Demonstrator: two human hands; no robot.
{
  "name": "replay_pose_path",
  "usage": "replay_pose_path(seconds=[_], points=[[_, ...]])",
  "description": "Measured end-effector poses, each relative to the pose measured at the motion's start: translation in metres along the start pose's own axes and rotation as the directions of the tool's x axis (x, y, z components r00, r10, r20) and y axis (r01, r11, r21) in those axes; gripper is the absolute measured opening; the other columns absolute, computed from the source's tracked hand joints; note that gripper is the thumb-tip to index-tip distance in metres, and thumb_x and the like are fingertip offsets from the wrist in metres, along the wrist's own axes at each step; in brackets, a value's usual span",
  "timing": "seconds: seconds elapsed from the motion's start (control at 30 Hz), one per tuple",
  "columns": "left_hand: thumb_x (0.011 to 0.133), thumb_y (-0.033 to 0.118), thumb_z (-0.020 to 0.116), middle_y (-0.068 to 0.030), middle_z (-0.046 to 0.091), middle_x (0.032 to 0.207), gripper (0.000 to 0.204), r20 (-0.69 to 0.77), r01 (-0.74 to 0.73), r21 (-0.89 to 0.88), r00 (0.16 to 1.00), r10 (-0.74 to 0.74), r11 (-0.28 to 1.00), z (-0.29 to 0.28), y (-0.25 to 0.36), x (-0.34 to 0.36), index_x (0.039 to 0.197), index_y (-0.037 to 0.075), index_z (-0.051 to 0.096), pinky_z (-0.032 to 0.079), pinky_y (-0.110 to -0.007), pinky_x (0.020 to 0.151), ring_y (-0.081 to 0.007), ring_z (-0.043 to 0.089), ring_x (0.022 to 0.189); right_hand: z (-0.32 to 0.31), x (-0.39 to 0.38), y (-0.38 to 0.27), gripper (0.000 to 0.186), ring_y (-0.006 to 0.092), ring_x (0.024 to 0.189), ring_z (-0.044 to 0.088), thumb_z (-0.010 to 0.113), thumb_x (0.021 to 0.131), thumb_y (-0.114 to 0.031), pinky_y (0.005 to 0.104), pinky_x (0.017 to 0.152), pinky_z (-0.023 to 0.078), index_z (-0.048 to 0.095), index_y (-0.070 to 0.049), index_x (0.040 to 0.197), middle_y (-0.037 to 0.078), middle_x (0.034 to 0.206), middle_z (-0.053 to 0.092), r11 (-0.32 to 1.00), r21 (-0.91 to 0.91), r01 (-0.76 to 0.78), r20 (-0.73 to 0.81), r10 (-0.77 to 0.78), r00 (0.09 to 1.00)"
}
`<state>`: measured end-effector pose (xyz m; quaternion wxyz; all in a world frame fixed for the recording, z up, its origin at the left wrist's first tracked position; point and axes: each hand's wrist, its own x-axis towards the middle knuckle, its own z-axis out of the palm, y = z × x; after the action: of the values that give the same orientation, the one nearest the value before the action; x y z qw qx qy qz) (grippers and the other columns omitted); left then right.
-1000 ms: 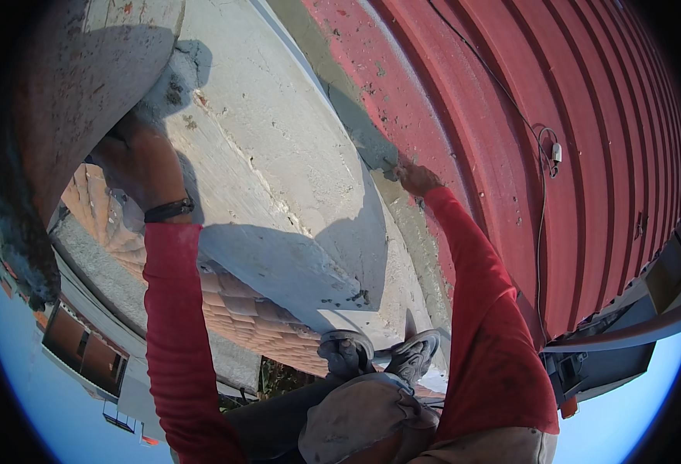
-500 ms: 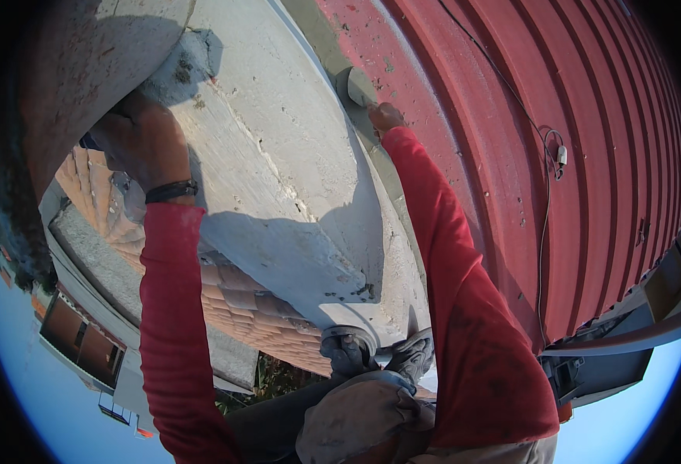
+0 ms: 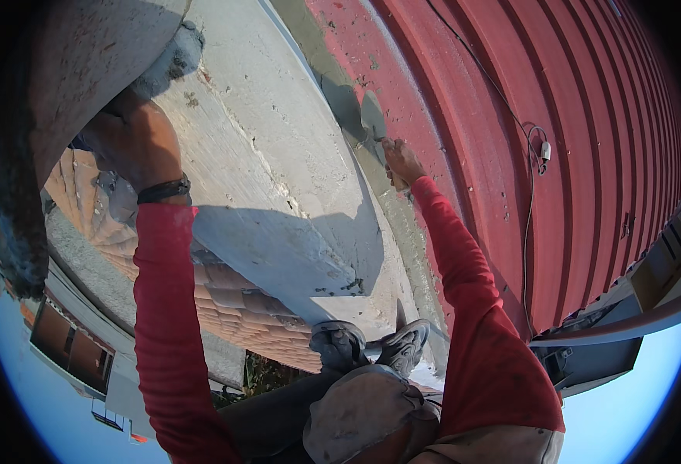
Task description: The person scoops cement from a bucket with a trowel and applies it to a red metal roof surface, smoothing it along a seam. The person repeatedly scoops and spreads cement along the roof edge.
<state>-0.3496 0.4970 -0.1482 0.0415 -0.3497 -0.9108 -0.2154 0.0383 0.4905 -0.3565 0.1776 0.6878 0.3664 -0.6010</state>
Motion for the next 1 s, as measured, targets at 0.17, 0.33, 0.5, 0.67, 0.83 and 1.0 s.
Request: replay_pose_path(seconds=[0.17,0.33,0.5,0.67,0.83,1.0], points=[[0.096,0.048,0.050,-0.0315,0.051,0.130,0.067,-0.014,0.110,-0.159,0.993,-0.113,0.981,0.019,0.024,-0.012,0.135,-0.004,0.040,0.040,-0.046,0.105,-0.0452,0.051,0.126,0.014,0.086,-0.027,0.047,0.0229,0.058,0.058,0.043,0.100,-0.048,0.0438,0.049,0.049,0.050,-0.005,0.118,0.010,0.075,0.056,0.976,0.139,-0.170,0.090,0.159,0.983],[0.097,0.042,0.051,-0.0312,0.052,0.127,0.060,0.026,0.061,-0.080,0.998,-0.059,0.995,-0.002,0.019,-0.008,0.129,-0.009,0.043,0.040,-0.047,0.101,-0.0429,0.054,0.118,0.034,0.003,0.065,0.044,0.0224,0.057,0.058,0.043,0.100,-0.046,0.0417,0.047,0.049,0.052,-0.006,0.117,0.010,0.075,0.055,0.968,0.049,-0.247,0.164,0.236,0.958],[0.100,0.039,0.050,-0.0323,0.051,0.125,0.060,-0.035,-0.039,-0.146,0.999,0.034,0.989,0.005,0.010,-0.004,0.128,-0.014,0.040,0.041,-0.042,0.101,-0.0381,0.055,0.112,-0.007,-0.039,0.061,0.045,0.0271,0.058,0.064,0.043,0.097,-0.039,0.0429,0.050,0.052,0.058,0.003,0.100,0.016,0.075,0.062,0.990,-0.113,-0.079,0.047,0.084,0.995],[0.099,0.044,0.052,-0.0315,0.051,0.126,0.064,0.016,0.020,0.043,1.000,-0.021,0.999,0.003,-0.010,-0.006,0.129,-0.012,0.040,0.041,-0.042,0.101,-0.0382,0.055,0.116,0.007,0.048,-0.062,0.049,0.0290,0.083,0.071,0.049,0.096,-0.048,0.0450,0.077,0.054,0.055,-0.013,0.130,0.013,0.097,0.070,0.911,-0.367,0.188,0.075,-0.172,0.982],[0.101,0.036,0.050,-0.0310,0.052,0.127,0.056,0.006,0.070,-0.021,0.998,-0.070,0.997,0.013,0.032,-0.012,0.130,-0.010,0.041,0.042,-0.040,0.102,-0.0373,0.055,0.119,-0.002,0.153,-0.065,0.052,0.0337,0.115,0.063,0.044,0.097,-0.055,0.0478,0.099,0.045,0.053,-0.021,0.135,0.013,0.119,0.068,0.756,-0.603,0.253,-0.029,-0.338,0.941],[0.098,0.032,0.052,-0.0267,0.055,0.129,0.051,-0.063,-0.164,-0.072,0.985,0.160,0.984,0.010,-0.004,0.003,0.131,-0.005,0.043,0.040,-0.045,0.102,-0.0392,0.058,0.117,-0.004,0.129,-0.023,0.051,0.0366,0.113,0.063,0.042,0.096,-0.057,0.0499,0.098,0.045,0.052,-0.023,0.134,0.016,0.118,0.068,0.725,-0.618,0.304,0.125,-0.291,0.949]])
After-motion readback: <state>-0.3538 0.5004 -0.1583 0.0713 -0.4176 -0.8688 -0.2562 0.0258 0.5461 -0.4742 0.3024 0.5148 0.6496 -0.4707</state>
